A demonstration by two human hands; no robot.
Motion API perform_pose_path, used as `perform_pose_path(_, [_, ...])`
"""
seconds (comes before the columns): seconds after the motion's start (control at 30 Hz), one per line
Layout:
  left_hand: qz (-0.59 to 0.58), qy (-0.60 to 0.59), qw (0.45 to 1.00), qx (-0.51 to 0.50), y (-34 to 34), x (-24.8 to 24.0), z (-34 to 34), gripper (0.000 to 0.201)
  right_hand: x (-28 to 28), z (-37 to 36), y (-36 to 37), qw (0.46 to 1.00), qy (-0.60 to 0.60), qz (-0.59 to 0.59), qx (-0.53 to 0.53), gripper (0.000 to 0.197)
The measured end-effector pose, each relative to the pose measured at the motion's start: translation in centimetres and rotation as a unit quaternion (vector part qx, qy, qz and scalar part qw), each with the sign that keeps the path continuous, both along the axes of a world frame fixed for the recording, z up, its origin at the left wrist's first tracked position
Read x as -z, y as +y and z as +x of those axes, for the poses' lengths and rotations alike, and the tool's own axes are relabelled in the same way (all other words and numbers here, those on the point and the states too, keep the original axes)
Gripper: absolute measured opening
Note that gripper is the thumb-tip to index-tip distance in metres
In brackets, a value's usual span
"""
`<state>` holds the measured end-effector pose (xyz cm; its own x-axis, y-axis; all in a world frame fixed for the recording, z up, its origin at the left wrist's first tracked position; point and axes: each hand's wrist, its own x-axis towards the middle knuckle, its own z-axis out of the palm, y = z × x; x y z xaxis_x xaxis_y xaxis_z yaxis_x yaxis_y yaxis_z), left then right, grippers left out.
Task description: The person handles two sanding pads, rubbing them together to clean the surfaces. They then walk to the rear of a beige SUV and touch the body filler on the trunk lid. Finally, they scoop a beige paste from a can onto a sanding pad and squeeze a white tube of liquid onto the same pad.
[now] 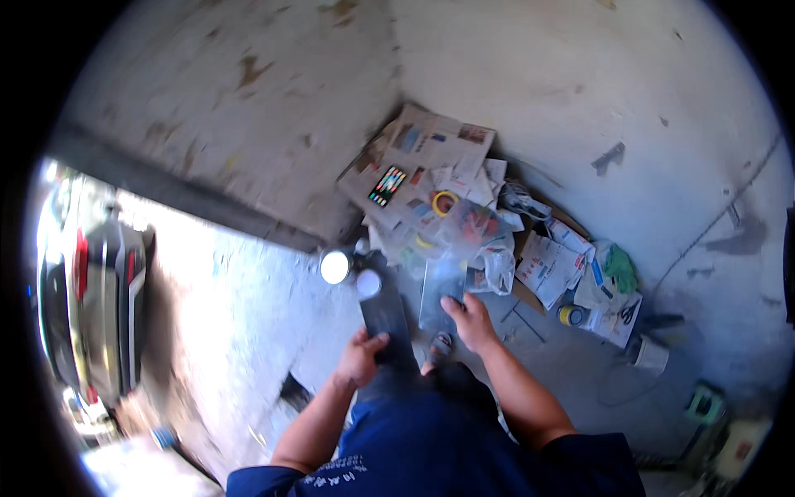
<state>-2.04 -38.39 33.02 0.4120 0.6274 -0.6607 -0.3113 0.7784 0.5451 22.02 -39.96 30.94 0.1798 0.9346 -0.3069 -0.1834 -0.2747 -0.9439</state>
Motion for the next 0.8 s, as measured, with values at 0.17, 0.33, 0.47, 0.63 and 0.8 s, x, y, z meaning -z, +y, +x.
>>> perform_pose_path(0.17, [0.021, -0.026, 0.982, -0.186, -5.1, -7.1, -4.4, 0.024, -6.7, -4.4, 0.3, 0.981, -0.031, 0.123, -0.15, 0.034])
perform_pose_path(0.33, [0.071, -0.004, 0.947, -0.313, -11.1, -9.5, -8.6, 0.025, -11.2, -12.9, -1.0, 0.934, -0.15, 0.161, -0.281, 0.035])
perform_pose_path(0.47, [0.155, 0.065, 0.887, -0.43, -16.2, -10.4, -12.1, 0.027, -14.1, -21.3, -4.1, 0.887, -0.141, 0.252, -0.361, 0.032])
perform_pose_path(0.63, [0.256, 0.134, 0.787, -0.545, -21.0, -11.9, -18.1, 0.024, -14.2, -31.3, -9.3, 0.812, -0.079, 0.335, -0.471, 0.035])
perform_pose_path(0.8, [0.286, 0.226, 0.717, -0.594, -26.9, -11.6, -25.9, 0.025, -14.4, -39.2, -13.8, 0.684, -0.148, 0.474, -0.535, 0.045])
